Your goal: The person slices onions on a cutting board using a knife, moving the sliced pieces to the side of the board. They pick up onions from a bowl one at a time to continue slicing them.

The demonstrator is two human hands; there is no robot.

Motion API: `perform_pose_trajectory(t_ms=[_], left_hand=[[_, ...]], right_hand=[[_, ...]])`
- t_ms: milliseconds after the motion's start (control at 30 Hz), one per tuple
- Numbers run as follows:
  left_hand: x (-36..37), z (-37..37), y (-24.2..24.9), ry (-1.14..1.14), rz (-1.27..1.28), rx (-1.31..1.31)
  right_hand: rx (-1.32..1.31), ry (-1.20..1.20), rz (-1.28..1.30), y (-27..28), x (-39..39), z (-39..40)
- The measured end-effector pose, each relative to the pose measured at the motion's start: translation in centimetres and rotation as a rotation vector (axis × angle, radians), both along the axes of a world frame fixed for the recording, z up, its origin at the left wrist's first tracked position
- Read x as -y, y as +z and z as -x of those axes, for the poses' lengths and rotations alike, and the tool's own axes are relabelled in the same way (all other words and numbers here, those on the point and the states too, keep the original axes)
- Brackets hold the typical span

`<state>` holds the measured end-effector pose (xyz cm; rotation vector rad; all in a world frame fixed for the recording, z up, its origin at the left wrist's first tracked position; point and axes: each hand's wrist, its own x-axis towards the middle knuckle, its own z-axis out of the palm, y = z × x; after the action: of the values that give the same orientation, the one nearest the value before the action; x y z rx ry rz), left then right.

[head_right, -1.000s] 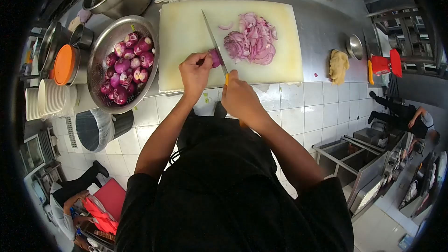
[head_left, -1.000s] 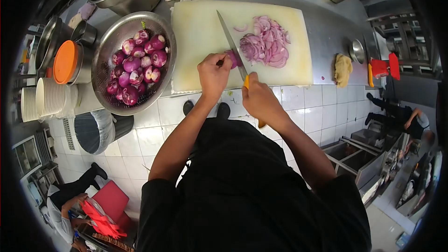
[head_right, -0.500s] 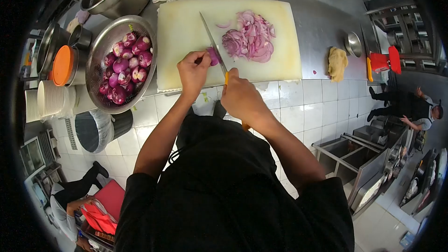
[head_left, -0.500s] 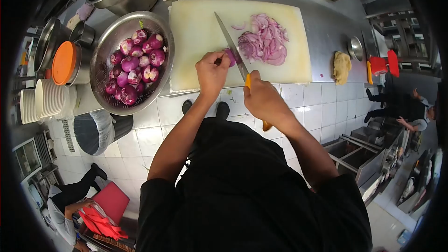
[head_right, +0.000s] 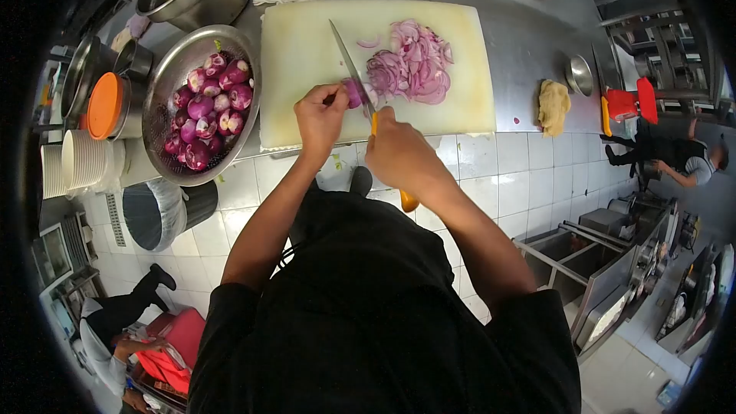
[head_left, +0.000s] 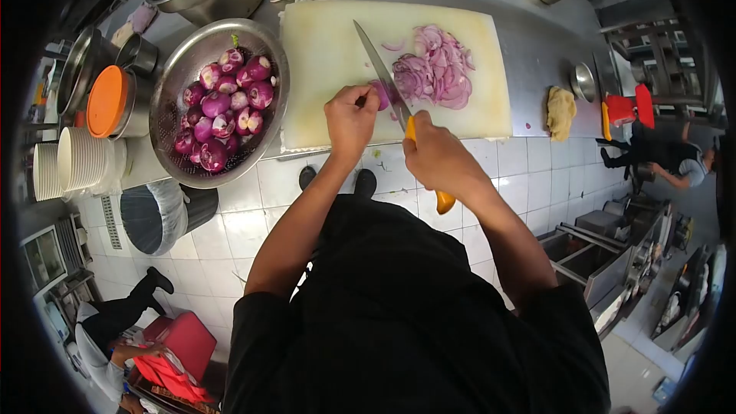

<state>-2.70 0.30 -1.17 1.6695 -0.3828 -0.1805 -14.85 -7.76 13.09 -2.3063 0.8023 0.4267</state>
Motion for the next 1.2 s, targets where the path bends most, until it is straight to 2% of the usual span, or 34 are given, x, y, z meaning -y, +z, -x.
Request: perform_pose_trajectory(t_ms=[67,167,267,300,367,500,667,733,800,900,1000,1100,1200], left_hand=[[0.0,0.1,0.5,0.008,-0.013,0.031],[-0.1,0.1,0.4,0.013,-0.011,0.021],[0.1,-0.1,0.6,0.026,-0.041,0.085],[0.0,-0.3,0.6,0.040,-0.059,0.089],[0.7,-1.6,0.5,0.061,-0.084,0.103],[1.1,-2.9,0.4,0.019,-0.096,0.135],[1.0,-2.6,-0.1,0.010,-0.052,0.083],[0.9,-2.4,0.5,0.010,-0.065,0.082],[0.9,-2.5,0.7,0.012,-0.061,0.079],[0.9,-2.5,0.5,0.014,-0.049,0.072],[0.9,-2.5,1.0,0.019,-0.057,0.074],[0.8,-2.2,1.1,0.014,-0.063,0.074],[0.8,-2.5,0.8,0.006,-0.077,0.070]], right_hand=[[-0.002,-0.012,0.037,-0.4,-0.6,0.2],[0.147,0.009,0.032,-5.5,0.1,-0.7],[0.261,0.001,0.159,-8.7,1.2,-2.6],[0.246,-0.007,0.090,-8.8,1.8,-3.6],[0.226,-0.026,-0.035,-7.9,3.3,-5.5],[0.072,-0.055,-0.196,-1.7,3.6,-5.5],[-0.073,-0.053,-0.174,3.3,1.1,-2.3],[-0.090,-0.068,-0.166,3.4,0.5,-1.8],[-0.061,-0.068,-0.141,1.7,0.4,-1.5],[0.077,-0.009,-0.012,-3.8,0.9,-1.7],[0.299,0.044,0.225,-9.1,1.8,-2.8],[0.120,-0.092,-0.158,-4.9,2.9,-5.4],[0.076,-0.061,-0.194,-1.9,3.4,-5.1]])
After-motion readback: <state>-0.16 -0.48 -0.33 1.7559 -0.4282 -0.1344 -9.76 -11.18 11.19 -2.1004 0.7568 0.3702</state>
